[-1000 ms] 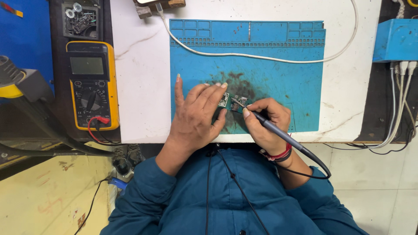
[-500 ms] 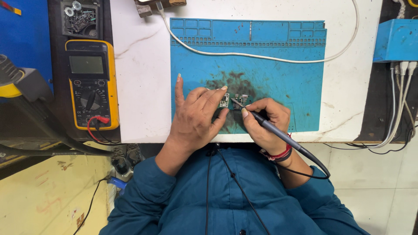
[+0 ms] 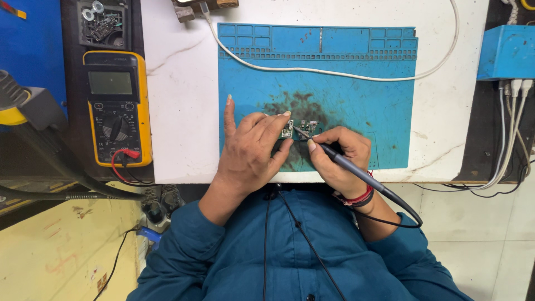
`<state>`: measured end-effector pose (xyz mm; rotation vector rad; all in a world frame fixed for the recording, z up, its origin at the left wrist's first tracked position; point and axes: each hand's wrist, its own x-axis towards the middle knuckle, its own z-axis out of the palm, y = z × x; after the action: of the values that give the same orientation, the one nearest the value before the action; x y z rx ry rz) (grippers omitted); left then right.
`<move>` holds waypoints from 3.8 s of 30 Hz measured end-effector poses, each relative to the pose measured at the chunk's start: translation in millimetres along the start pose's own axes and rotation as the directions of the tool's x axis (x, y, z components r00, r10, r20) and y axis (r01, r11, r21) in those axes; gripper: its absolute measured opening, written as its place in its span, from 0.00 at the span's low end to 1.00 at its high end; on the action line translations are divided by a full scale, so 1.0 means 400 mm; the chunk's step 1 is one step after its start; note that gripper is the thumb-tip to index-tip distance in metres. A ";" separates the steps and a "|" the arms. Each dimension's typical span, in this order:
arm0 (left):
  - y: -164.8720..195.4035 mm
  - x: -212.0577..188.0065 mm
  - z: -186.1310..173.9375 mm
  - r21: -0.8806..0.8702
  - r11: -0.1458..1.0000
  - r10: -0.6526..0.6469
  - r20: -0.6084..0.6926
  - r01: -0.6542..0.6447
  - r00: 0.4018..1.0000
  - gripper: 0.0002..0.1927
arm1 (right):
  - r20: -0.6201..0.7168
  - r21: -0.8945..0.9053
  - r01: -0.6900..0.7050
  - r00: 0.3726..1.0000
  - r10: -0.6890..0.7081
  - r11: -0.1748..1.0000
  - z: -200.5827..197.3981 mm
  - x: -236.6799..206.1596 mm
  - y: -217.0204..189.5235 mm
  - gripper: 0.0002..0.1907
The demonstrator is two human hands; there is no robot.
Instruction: The person solders components on a green circuit board placed on a blue mat, holding the board steady with one hand while applying a soldering iron to its components with the other. They reposition and turn the board repeatedly to solder different sections throughout the episode.
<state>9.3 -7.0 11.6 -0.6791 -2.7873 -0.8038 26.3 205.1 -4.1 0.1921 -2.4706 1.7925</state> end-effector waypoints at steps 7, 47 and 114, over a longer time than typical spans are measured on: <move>-0.002 -0.001 0.000 -0.003 1.000 -0.003 -0.003 0.003 1.000 0.25 | 0.002 0.015 -0.011 1.000 0.011 1.000 0.002 -0.001 0.002 0.05; -0.003 -0.004 0.004 0.005 1.000 -0.014 -0.024 0.014 1.000 0.24 | 0.005 0.000 0.001 1.000 -0.001 1.000 0.007 0.002 -0.002 0.05; -0.005 -0.004 0.004 -0.006 1.000 -0.013 -0.029 0.013 1.000 0.21 | 0.075 -0.025 0.080 0.994 -0.078 0.996 0.006 0.017 -0.014 0.05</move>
<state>9.6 -8.4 8.8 -0.6462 -2.7676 -0.8184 20.6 200.8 1.4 0.3554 -2.4980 1.7490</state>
